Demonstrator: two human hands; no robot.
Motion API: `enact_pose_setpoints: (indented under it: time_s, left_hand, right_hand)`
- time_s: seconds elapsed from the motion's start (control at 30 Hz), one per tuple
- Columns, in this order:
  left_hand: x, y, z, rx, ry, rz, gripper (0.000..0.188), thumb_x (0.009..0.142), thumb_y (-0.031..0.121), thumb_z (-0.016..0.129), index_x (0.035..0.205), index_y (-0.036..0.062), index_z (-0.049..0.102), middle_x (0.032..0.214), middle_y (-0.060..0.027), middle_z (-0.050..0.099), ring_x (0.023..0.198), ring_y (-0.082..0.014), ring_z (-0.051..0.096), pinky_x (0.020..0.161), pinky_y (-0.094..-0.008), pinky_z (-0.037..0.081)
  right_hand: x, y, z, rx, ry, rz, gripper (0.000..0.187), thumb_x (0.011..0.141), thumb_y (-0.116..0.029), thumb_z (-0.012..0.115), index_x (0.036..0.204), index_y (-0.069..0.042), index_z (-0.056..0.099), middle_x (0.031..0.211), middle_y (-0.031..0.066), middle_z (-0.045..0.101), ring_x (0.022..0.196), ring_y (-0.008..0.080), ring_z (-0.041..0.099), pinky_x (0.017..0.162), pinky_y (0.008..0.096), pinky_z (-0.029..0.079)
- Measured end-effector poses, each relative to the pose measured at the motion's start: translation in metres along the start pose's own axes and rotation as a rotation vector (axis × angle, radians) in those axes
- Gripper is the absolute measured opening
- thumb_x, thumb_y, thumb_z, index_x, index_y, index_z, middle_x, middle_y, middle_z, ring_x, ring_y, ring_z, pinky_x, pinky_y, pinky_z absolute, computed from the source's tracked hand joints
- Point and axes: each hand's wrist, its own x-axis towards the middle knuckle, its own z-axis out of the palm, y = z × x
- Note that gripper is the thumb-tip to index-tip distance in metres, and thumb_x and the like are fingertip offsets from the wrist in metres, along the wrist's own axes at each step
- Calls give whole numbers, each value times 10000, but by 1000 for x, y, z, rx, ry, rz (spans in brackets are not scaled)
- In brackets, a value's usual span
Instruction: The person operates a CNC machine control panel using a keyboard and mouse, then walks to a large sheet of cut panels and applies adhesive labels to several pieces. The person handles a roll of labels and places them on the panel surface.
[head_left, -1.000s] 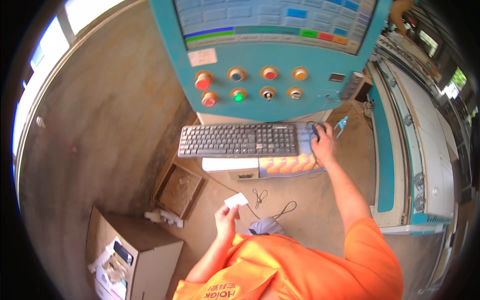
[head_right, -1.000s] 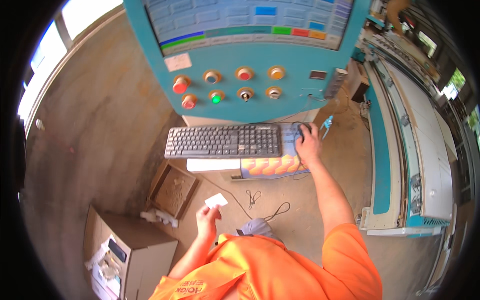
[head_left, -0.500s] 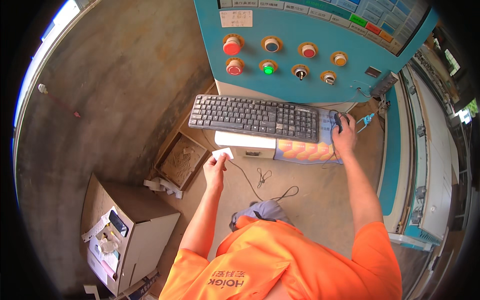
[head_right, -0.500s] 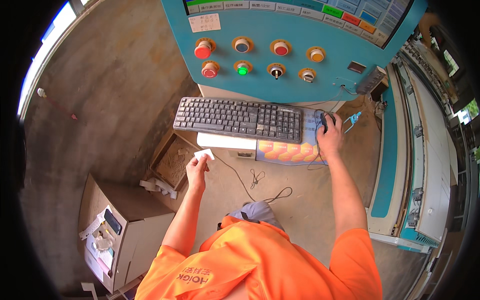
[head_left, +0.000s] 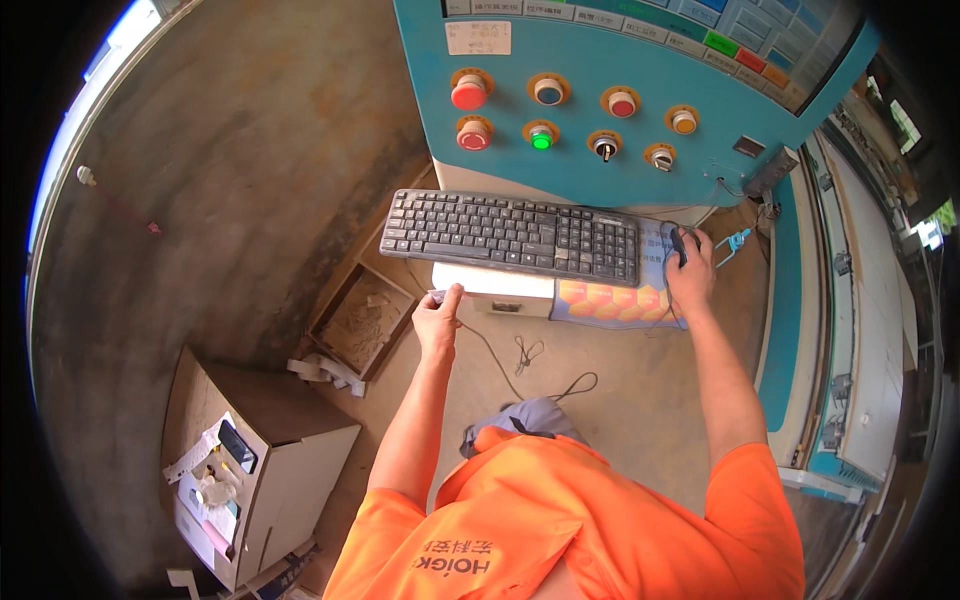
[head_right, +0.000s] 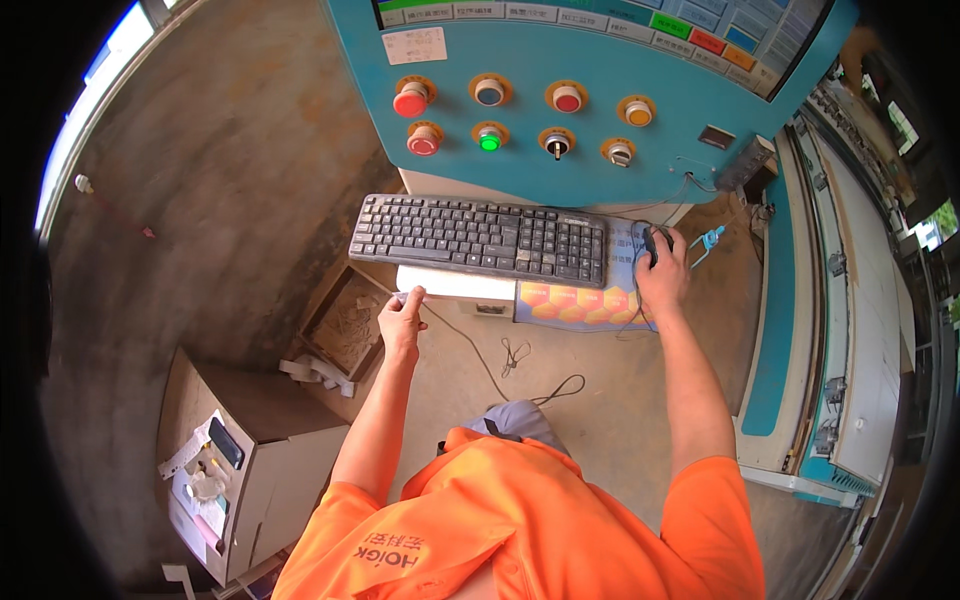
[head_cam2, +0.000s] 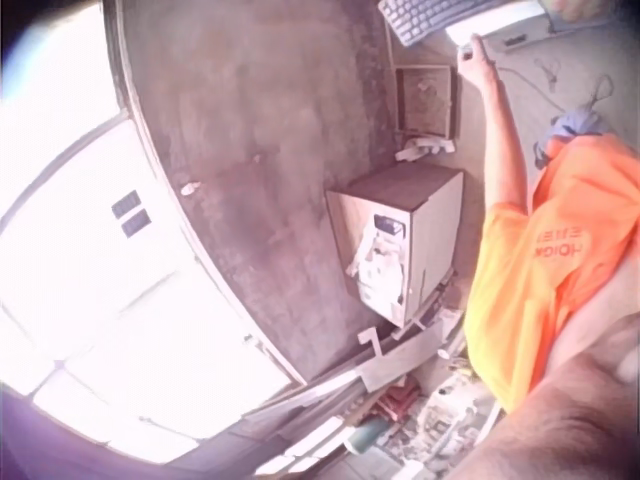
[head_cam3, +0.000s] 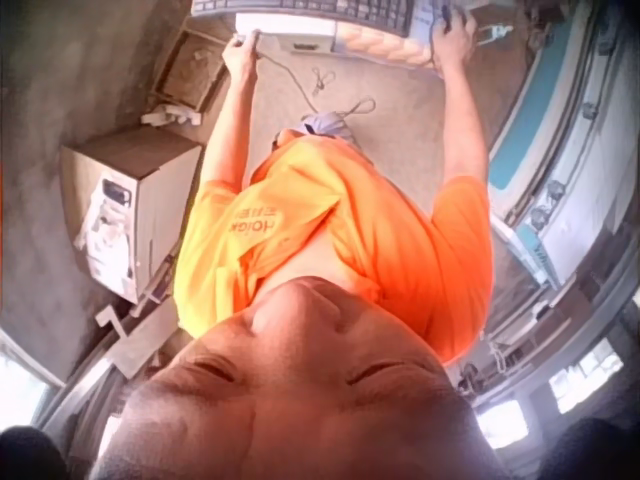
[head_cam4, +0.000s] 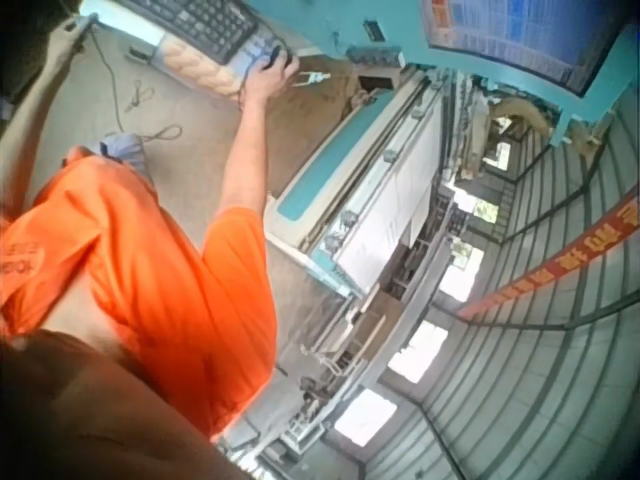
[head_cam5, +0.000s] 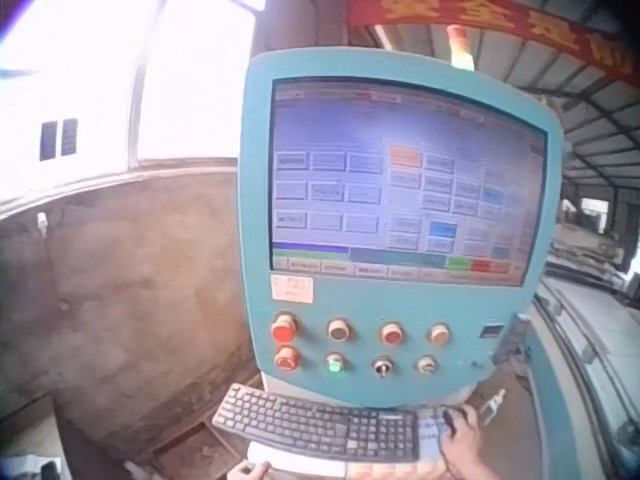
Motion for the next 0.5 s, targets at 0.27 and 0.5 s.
enact_pose_setpoints:
  time_s: [0.27, 0.5]
  left_hand:
    - [-13, -13, -25, -235, 97, -155, 1001, 838, 380, 805, 1563, 34, 208, 955, -43, 564, 750, -92, 546, 550, -251, 495]
    - [-77, -141, -95, 173, -108, -355, 879, 869, 414, 762, 1483, -63, 351, 898, -21, 534, 654, -64, 464, 528, -230, 385]
  right_hand:
    - [-2, -9, -6, -8, -38, 17, 450, 832, -210, 609, 1280, -166, 628, 1404, 99, 496, 1230, 341, 536, 947, 461, 504]
    - [-7, 5, -1, 76, 22, 80, 431, 813, -195, 614, 1243, -176, 646, 1407, 90, 488, 1230, 354, 525, 959, 472, 499]
